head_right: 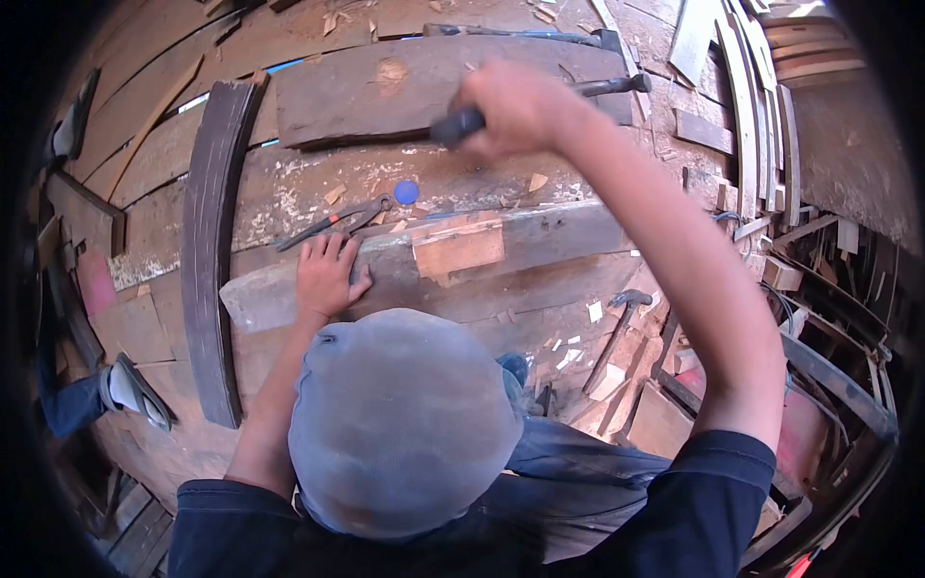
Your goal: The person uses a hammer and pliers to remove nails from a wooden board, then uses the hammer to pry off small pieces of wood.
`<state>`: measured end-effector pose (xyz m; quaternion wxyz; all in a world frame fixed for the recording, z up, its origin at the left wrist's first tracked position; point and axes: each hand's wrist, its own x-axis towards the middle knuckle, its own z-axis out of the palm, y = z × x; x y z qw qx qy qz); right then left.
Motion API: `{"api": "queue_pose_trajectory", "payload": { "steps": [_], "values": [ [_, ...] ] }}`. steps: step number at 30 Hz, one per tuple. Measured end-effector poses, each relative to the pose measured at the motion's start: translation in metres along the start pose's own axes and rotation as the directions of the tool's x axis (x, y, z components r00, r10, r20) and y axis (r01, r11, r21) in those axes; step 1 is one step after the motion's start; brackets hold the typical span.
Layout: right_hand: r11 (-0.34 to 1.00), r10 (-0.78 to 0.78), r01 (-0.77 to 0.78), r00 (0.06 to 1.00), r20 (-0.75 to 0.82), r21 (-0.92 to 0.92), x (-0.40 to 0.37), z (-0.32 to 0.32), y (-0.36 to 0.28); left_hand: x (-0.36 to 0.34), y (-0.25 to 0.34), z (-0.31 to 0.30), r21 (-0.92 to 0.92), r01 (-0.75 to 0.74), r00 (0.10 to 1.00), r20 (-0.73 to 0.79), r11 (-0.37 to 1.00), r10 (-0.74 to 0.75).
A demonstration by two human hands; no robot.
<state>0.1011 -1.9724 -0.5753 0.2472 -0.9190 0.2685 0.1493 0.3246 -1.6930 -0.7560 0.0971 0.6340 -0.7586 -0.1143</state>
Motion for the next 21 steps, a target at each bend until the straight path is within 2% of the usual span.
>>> {"api": "queue_pose_trajectory", "payload": {
  "steps": [1,2,3,4,9,15,18,19,21],
  "values": [
    [0.990,0.012,-0.009,1.000,0.024,-0.141,-0.007,0.018,-0.006,0.002,0.000,0.000,-0.001,-0.007,1.000,-0.018,1.000,0.007],
    [0.950,0.037,0.017,0.985,0.166,-0.313,-0.009,0.029,-0.016,0.003,0.000,0.000,-0.001,-0.004,1.000,-0.011,1.000,0.004],
    [0.943,0.023,0.066,0.965,0.262,-0.325,-0.010,0.046,-0.014,0.003,0.000,0.000,0.003,-0.003,1.000,-0.008,1.000,0.003],
    [0.907,-0.002,0.115,0.963,0.270,-0.405,-0.015,0.057,-0.021,0.003,0.000,0.000,0.008,-0.002,1.000,-0.001,1.000,0.002],
    [0.864,-0.133,0.241,0.956,0.261,-0.442,-0.027,0.112,-0.009,0.002,-0.001,0.003,0.002,-0.010,1.000,-0.020,1.000,0.010],
    [0.842,-0.050,0.210,0.947,0.316,-0.497,-0.031,0.134,-0.008,0.002,-0.001,0.003,0.011,-0.011,1.000,-0.012,1.000,0.011],
    [0.857,-0.049,0.184,0.959,0.279,-0.481,-0.042,0.112,-0.010,0.001,-0.002,0.003,0.020,-0.004,1.000,-0.018,1.000,0.004],
    [0.886,-0.147,0.196,0.978,0.146,-0.420,-0.050,0.105,-0.004,0.001,-0.001,0.003,0.019,-0.006,1.000,-0.024,1.000,0.006],
    [0.925,-0.288,0.235,0.946,-0.147,-0.299,-0.073,0.091,0.010,0.001,0.000,0.004,0.003,-0.008,1.000,-0.024,1.000,0.008]
  ]
}}
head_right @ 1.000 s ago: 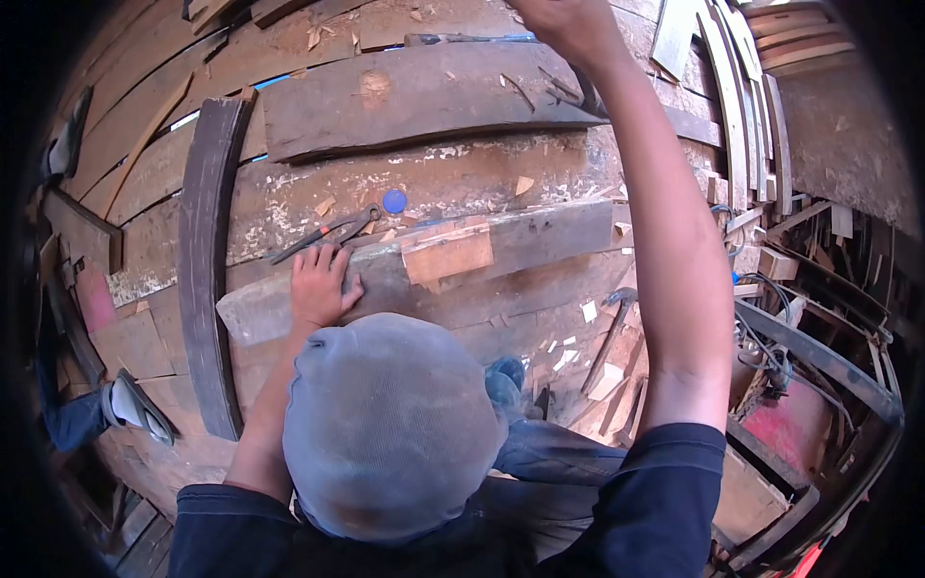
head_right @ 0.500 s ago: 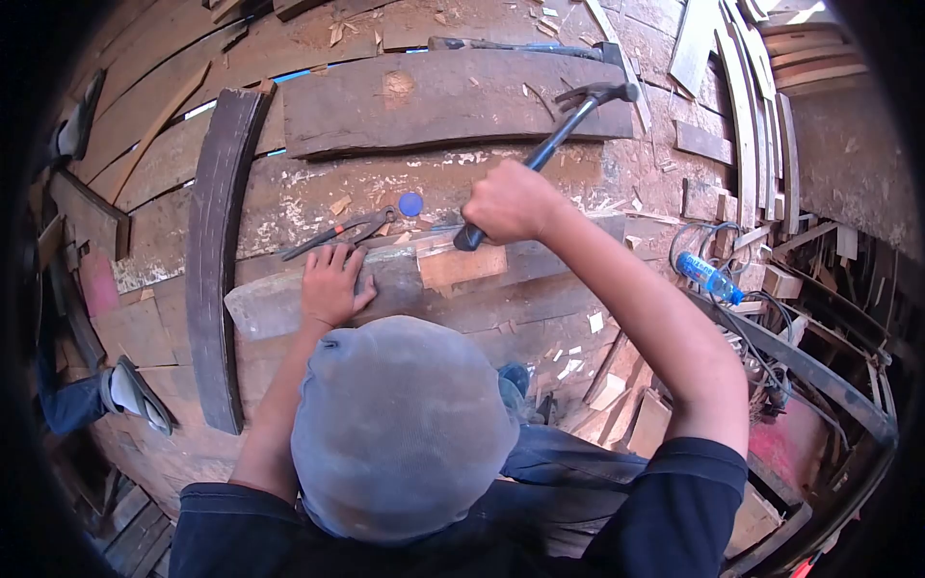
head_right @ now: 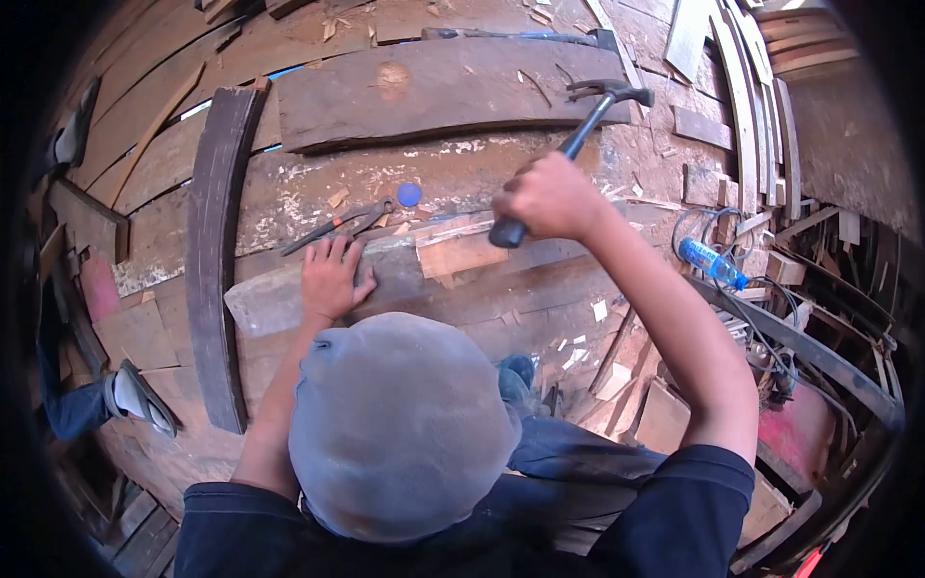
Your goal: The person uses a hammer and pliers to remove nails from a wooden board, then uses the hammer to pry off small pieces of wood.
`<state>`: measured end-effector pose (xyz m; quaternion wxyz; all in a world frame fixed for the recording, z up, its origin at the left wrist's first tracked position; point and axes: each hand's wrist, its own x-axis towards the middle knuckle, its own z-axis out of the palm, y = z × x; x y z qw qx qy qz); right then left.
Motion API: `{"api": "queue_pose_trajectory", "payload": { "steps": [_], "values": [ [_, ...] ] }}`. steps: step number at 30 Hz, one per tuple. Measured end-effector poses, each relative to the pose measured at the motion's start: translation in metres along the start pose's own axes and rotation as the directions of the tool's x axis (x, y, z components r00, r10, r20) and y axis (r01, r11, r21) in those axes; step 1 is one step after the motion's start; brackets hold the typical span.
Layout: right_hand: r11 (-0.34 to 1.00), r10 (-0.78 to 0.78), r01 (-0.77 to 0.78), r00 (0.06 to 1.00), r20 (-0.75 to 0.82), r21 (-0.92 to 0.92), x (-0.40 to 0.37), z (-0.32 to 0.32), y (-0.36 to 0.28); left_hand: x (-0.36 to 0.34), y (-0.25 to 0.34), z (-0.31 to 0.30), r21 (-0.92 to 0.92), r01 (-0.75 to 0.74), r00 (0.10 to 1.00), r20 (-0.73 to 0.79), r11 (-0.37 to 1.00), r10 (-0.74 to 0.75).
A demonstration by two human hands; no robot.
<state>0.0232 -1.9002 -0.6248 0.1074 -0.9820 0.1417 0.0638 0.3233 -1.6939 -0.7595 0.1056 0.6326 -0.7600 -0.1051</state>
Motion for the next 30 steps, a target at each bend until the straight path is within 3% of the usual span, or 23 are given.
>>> {"api": "queue_pose_trajectory", "payload": {
  "steps": [3,5,7,10,14,17,21,26,30],
  "values": [
    [0.978,0.161,-0.098,0.914,-0.372,0.183,-0.016,-0.064,-0.014,-0.001,-0.001,0.002,-0.001,0.004,1.000,-0.003,1.000,-0.004],
    [0.936,0.349,-0.254,0.768,-0.538,0.244,-0.027,-0.095,-0.028,0.000,-0.001,0.003,0.024,-0.016,1.000,-0.016,1.000,0.016],
    [0.770,0.638,-0.477,0.573,-0.514,0.424,-0.046,-0.106,-0.032,0.001,0.003,0.000,0.035,-0.018,1.000,-0.006,0.999,0.018],
    [0.436,0.898,-0.417,0.262,-0.354,0.797,-0.071,-0.083,-0.026,0.002,0.003,0.001,0.045,-0.013,1.000,-0.007,0.999,0.014],
    [0.238,0.970,-0.156,0.080,-0.228,0.959,-0.082,-0.037,-0.033,0.001,0.005,0.000,0.061,-0.016,1.000,-0.015,0.998,0.017],
    [0.178,0.984,-0.019,0.004,-0.178,0.984,-0.071,-0.019,-0.032,0.003,0.005,-0.001,0.063,-0.025,1.000,-0.012,0.998,0.025],
    [0.197,0.980,-0.094,0.060,-0.192,0.976,-0.045,-0.025,-0.021,0.003,0.005,-0.002,0.065,-0.029,1.000,0.005,0.997,0.028],
    [0.317,0.936,-0.150,0.208,-0.284,0.936,-0.018,-0.028,-0.009,0.004,0.006,-0.002,0.070,-0.020,1.000,0.014,0.997,0.019],
    [0.533,0.846,-0.422,0.260,-0.465,0.734,0.014,-0.015,0.007,0.006,0.008,-0.004,0.067,-0.017,1.000,0.011,0.998,0.016]
  ]
}}
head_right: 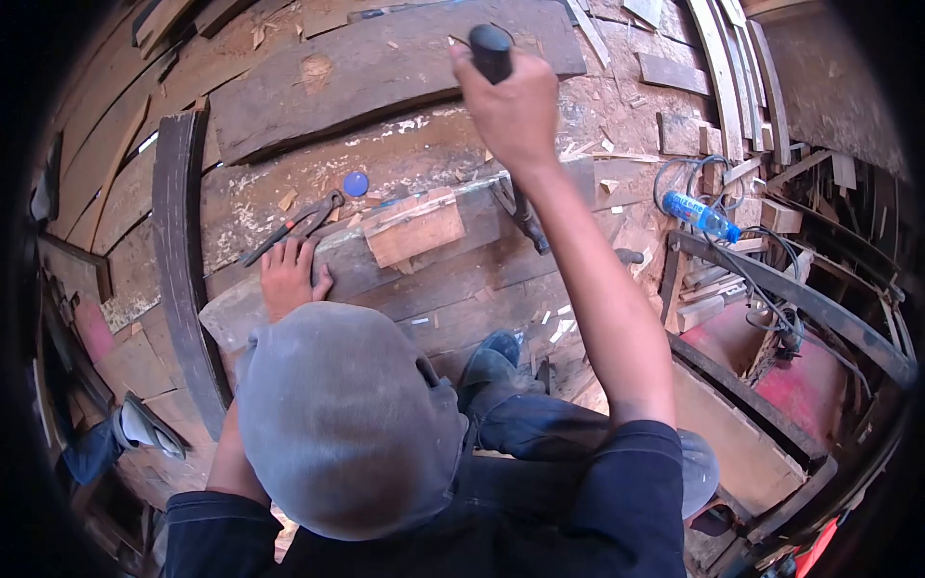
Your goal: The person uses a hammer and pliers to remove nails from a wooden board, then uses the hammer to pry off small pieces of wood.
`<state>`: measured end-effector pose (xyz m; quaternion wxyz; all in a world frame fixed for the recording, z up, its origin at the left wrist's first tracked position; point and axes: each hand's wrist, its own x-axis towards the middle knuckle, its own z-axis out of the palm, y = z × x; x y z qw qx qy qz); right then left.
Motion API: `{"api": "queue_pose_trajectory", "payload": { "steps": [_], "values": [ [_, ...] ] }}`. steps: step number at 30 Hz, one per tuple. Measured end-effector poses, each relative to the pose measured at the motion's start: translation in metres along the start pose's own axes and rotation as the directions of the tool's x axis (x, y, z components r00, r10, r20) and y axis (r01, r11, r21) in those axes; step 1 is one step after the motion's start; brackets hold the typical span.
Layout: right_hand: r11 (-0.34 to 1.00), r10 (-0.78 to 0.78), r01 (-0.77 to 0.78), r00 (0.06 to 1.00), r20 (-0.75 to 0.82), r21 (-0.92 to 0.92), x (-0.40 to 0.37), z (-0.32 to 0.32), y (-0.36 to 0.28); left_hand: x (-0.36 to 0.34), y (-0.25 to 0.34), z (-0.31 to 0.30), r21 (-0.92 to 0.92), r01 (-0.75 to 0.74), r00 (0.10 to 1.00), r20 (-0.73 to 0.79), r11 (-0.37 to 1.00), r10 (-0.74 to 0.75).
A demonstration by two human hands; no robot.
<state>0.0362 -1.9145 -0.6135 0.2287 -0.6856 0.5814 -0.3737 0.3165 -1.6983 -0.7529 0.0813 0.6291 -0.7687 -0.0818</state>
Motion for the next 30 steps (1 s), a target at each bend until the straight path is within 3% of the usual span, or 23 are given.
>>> {"api": "queue_pose_trajectory", "payload": {
  "steps": [2,6,8,9,11,12,13,14,17,21,24,27,30],
  "values": [
    [0.994,-0.030,0.032,0.999,0.017,-0.101,0.006,0.015,-0.003,0.000,-0.001,-0.001,-0.001,0.002,1.000,0.002,1.000,-0.002],
    [0.990,-0.055,0.053,0.998,-0.016,-0.128,0.013,0.021,-0.004,-0.002,-0.002,0.006,-0.008,-0.007,1.000,-0.010,1.000,0.007],
    [0.996,0.063,-0.064,0.998,0.016,0.061,-0.001,-0.009,0.002,-0.001,-0.001,0.005,-0.014,-0.002,1.000,0.006,1.000,0.002],
    [0.975,0.195,-0.174,0.969,-0.149,0.141,-0.019,-0.035,0.018,0.000,0.001,0.001,-0.017,0.006,1.000,0.028,1.000,-0.005],
    [0.884,0.431,-0.259,0.777,-0.459,0.390,-0.057,-0.086,0.049,0.001,-0.003,-0.002,-0.013,0.033,0.999,0.038,0.999,-0.033],
    [0.607,0.551,-0.234,0.813,-0.189,0.760,-0.068,-0.133,0.062,0.001,-0.004,-0.001,-0.013,0.034,0.999,0.036,0.999,-0.034],
    [0.684,0.567,-0.172,0.736,-0.369,0.709,-0.072,-0.139,0.066,0.001,-0.002,0.000,-0.019,0.024,0.999,0.037,1.000,-0.023],
    [0.666,0.584,-0.142,0.710,-0.394,0.733,-0.075,-0.144,0.074,0.001,-0.002,0.002,-0.008,0.018,0.999,0.028,1.000,-0.017],
    [0.620,0.584,-0.248,0.780,-0.227,0.745,-0.061,-0.142,0.067,-0.003,-0.003,0.005,0.017,0.020,0.999,0.030,1.000,-0.021],
    [0.702,0.630,-0.395,0.732,-0.259,0.593,-0.045,-0.099,0.035,-0.003,-0.001,0.006,0.022,0.021,0.999,0.023,1.000,-0.022],
    [0.738,0.552,-0.350,0.806,-0.216,0.577,-0.047,-0.076,0.023,-0.001,-0.002,0.005,0.011,0.018,1.000,0.016,1.000,-0.018],
    [0.692,0.587,-0.415,0.799,-0.127,0.590,-0.036,-0.069,0.027,-0.003,-0.002,0.004,0.004,0.018,1.000,0.017,1.000,-0.018],
    [0.676,0.611,-0.394,0.772,-0.174,0.623,-0.020,-0.065,0.034,-0.002,-0.002,0.004,0.005,0.015,1.000,0.016,1.000,-0.015]
  ]
}}
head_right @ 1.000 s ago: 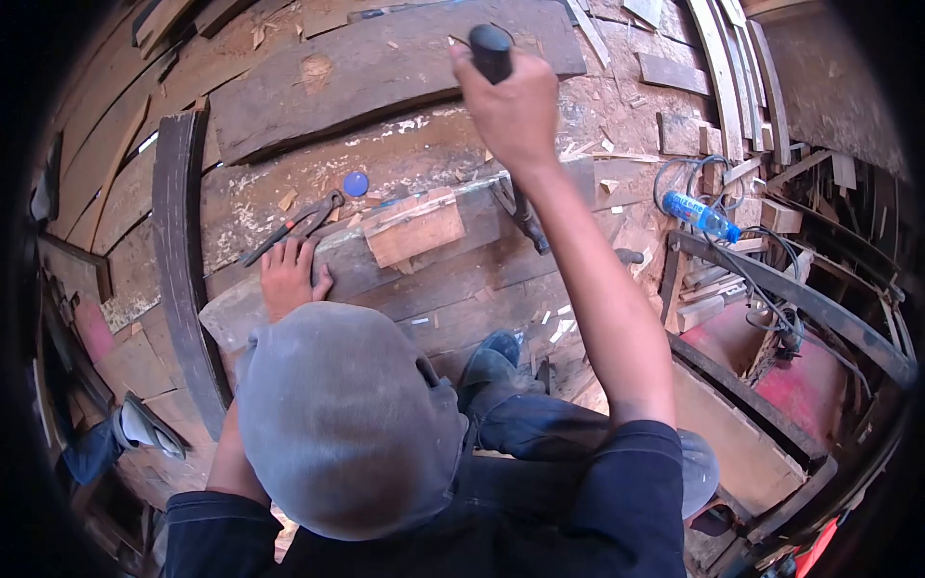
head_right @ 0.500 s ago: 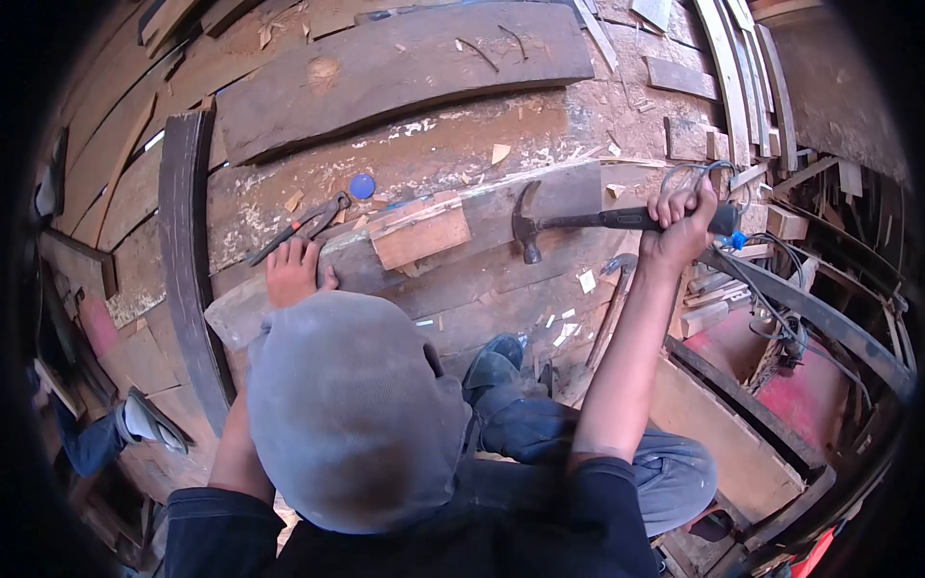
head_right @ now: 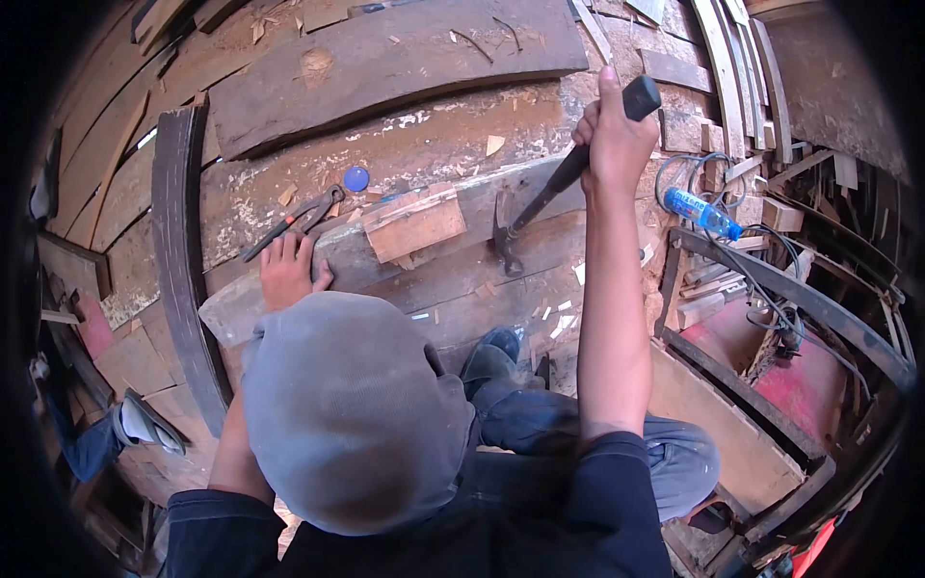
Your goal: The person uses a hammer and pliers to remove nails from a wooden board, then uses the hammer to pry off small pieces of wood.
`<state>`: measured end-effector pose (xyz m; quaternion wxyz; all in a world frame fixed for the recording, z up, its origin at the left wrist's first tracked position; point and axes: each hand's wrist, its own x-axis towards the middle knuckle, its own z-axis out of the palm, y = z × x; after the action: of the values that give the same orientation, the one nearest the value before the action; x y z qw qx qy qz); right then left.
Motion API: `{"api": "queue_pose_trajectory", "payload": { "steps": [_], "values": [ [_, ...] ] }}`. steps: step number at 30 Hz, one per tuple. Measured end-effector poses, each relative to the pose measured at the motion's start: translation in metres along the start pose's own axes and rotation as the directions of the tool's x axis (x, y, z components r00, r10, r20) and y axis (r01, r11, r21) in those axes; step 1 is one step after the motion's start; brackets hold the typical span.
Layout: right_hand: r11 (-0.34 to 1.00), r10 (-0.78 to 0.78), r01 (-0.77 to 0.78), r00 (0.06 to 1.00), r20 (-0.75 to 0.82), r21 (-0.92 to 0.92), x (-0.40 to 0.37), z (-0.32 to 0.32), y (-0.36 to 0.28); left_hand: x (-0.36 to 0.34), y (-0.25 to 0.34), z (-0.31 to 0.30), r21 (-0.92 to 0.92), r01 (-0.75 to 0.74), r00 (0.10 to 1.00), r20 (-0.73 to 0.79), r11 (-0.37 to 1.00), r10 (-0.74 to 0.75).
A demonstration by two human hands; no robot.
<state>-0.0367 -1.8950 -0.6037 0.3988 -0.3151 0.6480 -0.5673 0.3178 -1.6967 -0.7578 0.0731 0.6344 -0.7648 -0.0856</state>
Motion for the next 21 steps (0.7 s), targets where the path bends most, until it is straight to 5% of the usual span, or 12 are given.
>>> {"api": "queue_pose_trajectory", "payload": {
  "steps": [6,15,21],
  "values": [
    [0.995,-0.074,0.087,0.966,-0.248,0.041,0.020,-0.007,0.015,0.001,0.001,-0.003,-0.021,0.004,1.000,0.000,1.000,-0.004],
    [0.982,0.108,-0.036,0.913,-0.394,0.185,0.052,-0.071,0.041,0.002,-0.002,-0.003,-0.040,-0.008,1.000,0.002,0.999,0.008],
    [0.998,0.060,-0.060,0.982,-0.180,0.003,0.074,-0.021,0.038,-0.001,-0.002,0.002,-0.003,-0.014,1.000,-0.006,1.000,0.014]
  ]
}}
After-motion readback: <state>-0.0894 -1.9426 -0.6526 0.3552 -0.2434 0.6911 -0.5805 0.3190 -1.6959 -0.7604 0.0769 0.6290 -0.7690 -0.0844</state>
